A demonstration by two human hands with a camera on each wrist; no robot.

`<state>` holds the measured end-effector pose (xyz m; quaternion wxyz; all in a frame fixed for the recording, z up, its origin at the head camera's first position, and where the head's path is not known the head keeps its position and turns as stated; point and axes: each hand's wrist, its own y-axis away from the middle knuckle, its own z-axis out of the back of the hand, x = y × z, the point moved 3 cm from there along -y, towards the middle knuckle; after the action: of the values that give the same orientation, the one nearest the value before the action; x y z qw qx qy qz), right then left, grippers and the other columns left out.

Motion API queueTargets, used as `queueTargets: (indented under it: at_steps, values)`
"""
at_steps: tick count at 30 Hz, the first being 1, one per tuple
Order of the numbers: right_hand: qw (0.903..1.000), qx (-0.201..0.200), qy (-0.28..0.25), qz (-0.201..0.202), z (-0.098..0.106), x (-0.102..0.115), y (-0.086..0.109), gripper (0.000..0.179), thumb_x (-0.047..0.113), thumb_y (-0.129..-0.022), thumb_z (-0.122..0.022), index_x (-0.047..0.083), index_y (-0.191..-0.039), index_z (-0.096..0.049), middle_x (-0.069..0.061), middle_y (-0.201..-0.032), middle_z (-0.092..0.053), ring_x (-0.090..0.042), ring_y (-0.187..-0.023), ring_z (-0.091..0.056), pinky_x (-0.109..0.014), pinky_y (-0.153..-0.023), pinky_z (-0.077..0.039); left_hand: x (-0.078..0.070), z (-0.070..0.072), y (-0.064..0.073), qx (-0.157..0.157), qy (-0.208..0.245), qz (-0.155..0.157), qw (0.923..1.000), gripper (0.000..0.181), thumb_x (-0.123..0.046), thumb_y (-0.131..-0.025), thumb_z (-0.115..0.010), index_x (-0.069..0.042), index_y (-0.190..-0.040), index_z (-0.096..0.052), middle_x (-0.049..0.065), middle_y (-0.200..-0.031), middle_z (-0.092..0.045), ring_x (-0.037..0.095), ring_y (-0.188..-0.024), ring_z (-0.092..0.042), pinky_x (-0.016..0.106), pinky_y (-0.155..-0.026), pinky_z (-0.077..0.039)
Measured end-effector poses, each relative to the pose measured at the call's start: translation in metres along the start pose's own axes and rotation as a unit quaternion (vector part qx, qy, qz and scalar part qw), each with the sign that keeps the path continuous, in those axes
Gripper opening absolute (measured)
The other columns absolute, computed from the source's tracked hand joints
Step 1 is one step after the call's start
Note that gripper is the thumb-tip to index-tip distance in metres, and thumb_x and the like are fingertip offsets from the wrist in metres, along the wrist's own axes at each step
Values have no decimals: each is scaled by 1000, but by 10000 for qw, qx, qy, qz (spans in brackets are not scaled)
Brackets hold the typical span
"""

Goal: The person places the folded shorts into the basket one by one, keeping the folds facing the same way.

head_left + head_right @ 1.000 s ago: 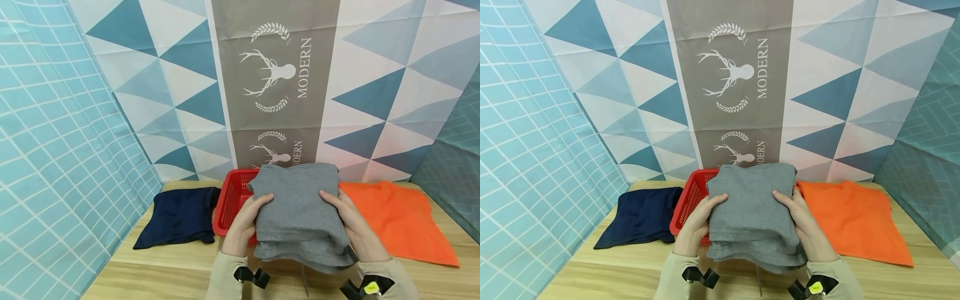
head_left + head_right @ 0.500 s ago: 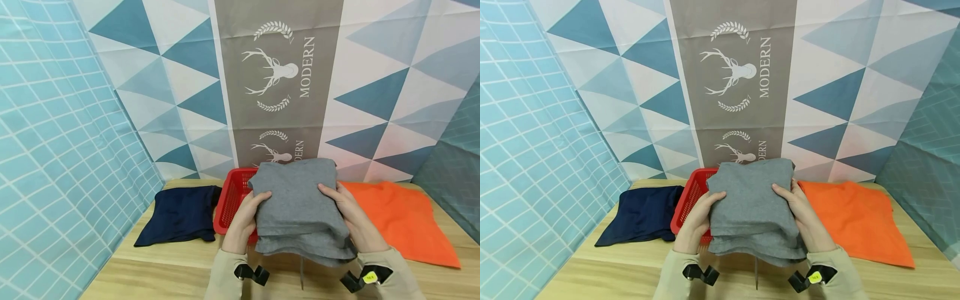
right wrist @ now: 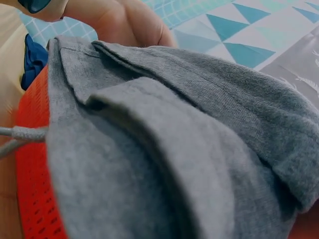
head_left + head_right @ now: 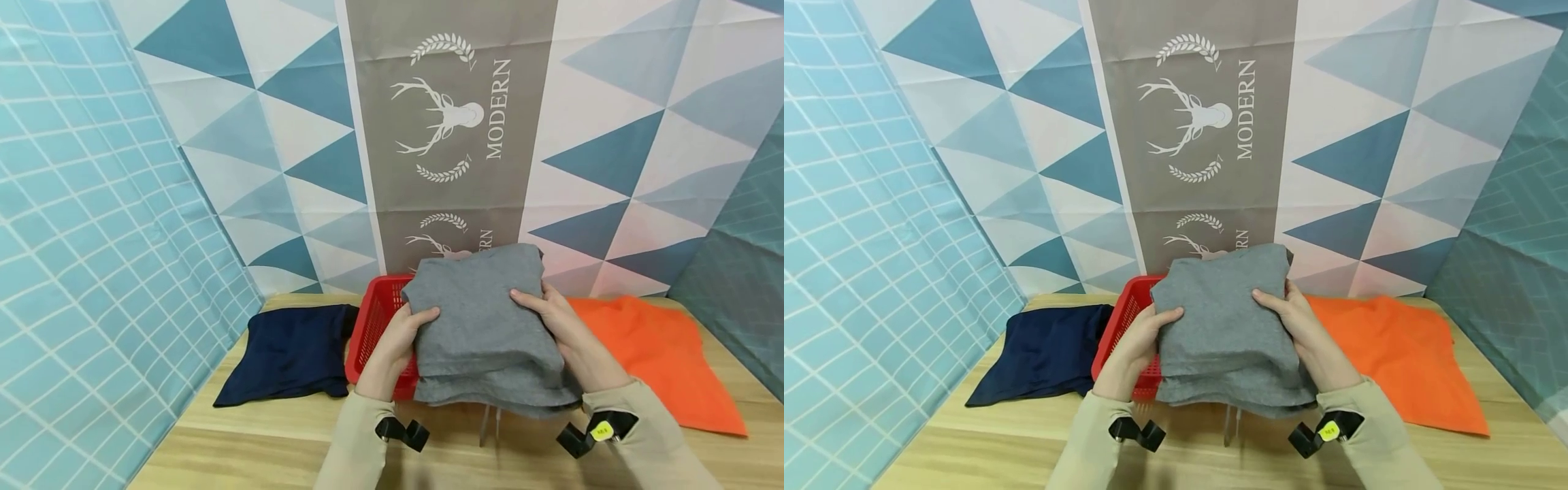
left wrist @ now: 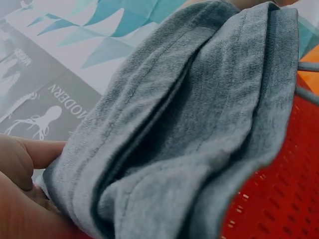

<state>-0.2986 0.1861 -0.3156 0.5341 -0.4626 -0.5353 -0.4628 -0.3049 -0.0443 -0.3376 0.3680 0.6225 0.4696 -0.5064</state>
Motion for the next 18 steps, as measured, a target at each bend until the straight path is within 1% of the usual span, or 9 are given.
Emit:
queueTargets:
  at_steps: [4, 8, 12, 15, 18]
  values:
    - [9998, -85, 187, -9, -1, 4, -3, 86, 34, -90, -54, 10, -146, 8, -19, -150, -6, -36, -128, -23, -48, -103, -24, -6, 2, -4, 117, -99, -34, 9999, 57, -18, -89, -56, -10, -139, -30, 11, -136, -40, 29, -119, -43, 46, -101, -33]
    - [9997, -86, 232, 66, -2, 7, -6, 87, 32, -90, -55, 11, -146, 9, -19, -150, -7, -35, -127, -26, -46, -101, -28, -10, 4, -7, 82, -156, 14, 9998, 58, -17, -89, -55, -12, -140, -29, 11, -138, -38, 30, -123, -40, 48, -103, -30]
    - [9996, -125, 264, 56, -3, 8, -9, 91, 32, -89, -57, 12, -145, 12, -19, -150, -7, -36, -127, -27, -46, -101, -29, -13, 4, -9, -40, -311, 33, 9995, 61, -17, -88, -56, -12, -141, -26, 9, -140, -36, 30, -126, -36, 49, -105, -27]
    - [9994, -166, 302, 8, -2, 9, -10, 94, 31, -88, -58, 13, -144, 16, -19, -150, -4, -38, -129, -24, -49, -103, -26, -13, 3, -10, -171, -428, 10, 9989, 64, -15, -88, -57, -11, -143, -23, 9, -142, -32, 29, -129, -32, 49, -106, -25]
    - [9993, -161, 335, 44, -2, 10, -12, 96, 30, -88, -59, 14, -143, 17, -21, -150, -3, -40, -130, -22, -51, -104, -24, -13, 3, -12, -313, -471, -74, 9984, 66, -12, -88, -56, -11, -144, -20, 10, -145, -28, 30, -132, -27, 49, -107, -23]
